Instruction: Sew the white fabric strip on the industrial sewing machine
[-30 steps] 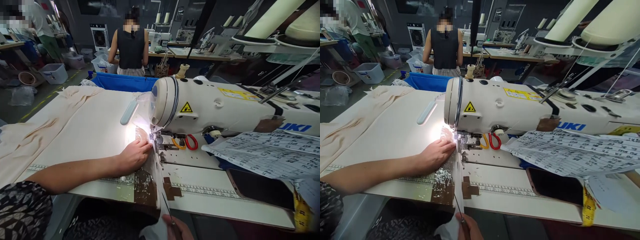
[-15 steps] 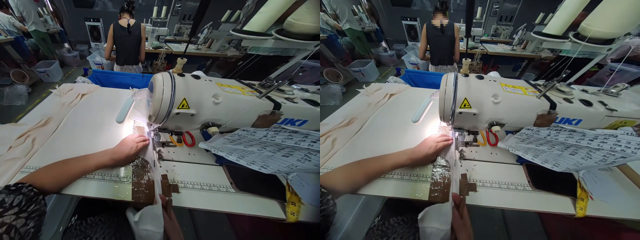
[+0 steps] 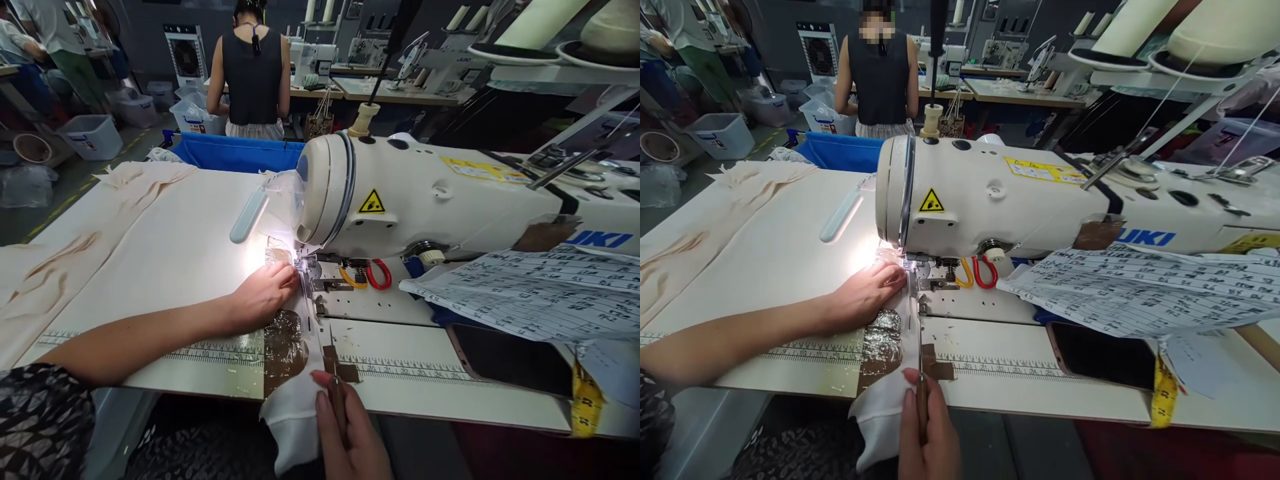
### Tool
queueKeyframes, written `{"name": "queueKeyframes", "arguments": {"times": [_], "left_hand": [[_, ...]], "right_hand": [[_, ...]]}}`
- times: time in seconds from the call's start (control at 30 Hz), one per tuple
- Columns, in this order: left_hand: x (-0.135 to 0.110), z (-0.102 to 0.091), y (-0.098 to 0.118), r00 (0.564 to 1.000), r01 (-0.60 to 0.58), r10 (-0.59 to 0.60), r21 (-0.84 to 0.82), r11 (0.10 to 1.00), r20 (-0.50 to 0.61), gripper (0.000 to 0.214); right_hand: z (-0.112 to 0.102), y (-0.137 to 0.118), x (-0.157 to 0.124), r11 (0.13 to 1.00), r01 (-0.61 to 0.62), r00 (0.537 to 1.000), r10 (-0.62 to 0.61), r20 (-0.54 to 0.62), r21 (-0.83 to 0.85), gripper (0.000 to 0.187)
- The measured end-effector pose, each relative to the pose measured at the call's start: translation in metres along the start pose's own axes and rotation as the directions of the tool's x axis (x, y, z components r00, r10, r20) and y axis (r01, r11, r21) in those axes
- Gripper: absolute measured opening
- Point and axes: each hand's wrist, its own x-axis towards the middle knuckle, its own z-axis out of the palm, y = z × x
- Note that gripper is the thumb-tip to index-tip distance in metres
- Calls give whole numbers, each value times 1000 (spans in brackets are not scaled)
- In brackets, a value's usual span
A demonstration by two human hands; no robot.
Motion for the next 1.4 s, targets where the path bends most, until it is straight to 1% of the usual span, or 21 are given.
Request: {"name": "queueKeyframes", "arguments": {"times": [0.1, 0.13, 0.2, 0.3, 0.37, 0.43, 0.57, 0.63, 0.7, 0.77, 0.87, 0.93, 1.03, 1.17, 1.3, 1.4], "left_hand": [[3, -1, -4, 998, 42, -43, 30, 999, 34, 45], [3, 0, -6, 998, 51, -52, 28, 998, 33, 44], [2, 2, -10, 999, 47, -46, -13, 999, 7, 41], [-2, 3, -13, 999, 1, -6, -109, 994, -47, 40], [-3, 3, -14, 998, -15, 7, -134, 991, -62, 39], [-2, 4, -14, 998, -8, 1, -129, 992, -57, 38], [1, 5, -15, 998, 30, -33, -72, 997, -45, 34], [2, 6, -15, 997, 50, -51, -35, 998, -49, 34], [1, 5, -16, 996, 60, -62, -34, 998, -62, 35], [0, 4, -17, 996, 51, -57, -73, 996, -76, 33], [-1, 2, -18, 998, 18, -25, -121, 992, -59, 31], [0, 2, -18, 999, 11, -15, -109, 994, -41, 31], [1, 3, -19, 999, 14, -18, -70, 997, -43, 34], [0, 6, -21, 997, 32, -35, -55, 998, -65, 36], [-3, 3, -18, 992, 46, -56, -89, 995, -114, 32], [-3, -1, -16, 995, -15, 5, -101, 995, -105, 28]], "right_hand": [[-5, 1, 15, 998, 61, 994, -57, 96, -31, 45], [-7, 1, 19, 996, 78, 990, -73, 122, -36, 45], [-9, 2, 25, 994, 106, 986, -100, 135, -37, 44], [-9, 2, 28, 992, 124, 985, -120, 121, -34, 39], [-7, -1, 29, 990, 134, 983, -129, 129, -35, 38], [-3, -6, 30, 990, 135, 985, -130, 118, -35, 37], [6, -20, 31, 994, 101, 994, -99, 39, -31, 36], [10, -26, 33, 995, 93, 995, -92, 32, -30, 35], [11, -30, 34, 995, 95, 995, -95, 37, -10, 35], [11, -33, 36, 995, 100, 994, -101, 38, 19, 35], [10, -35, 39, 993, 115, 992, -115, 45, 9, 34], [10, -37, 41, 992, 123, 991, -122, 53, -10, 34], [11, -39, 45, 989, 142, 989, -141, 45, -31, 33], [15, -40, 52, 983, 174, 985, -172, 28, -64, 33], [18, -41, 56, 979, 191, 982, -191, 12, -70, 34], [19, -41, 56, 980, 190, 982, -189, 10, -61, 33]]}}
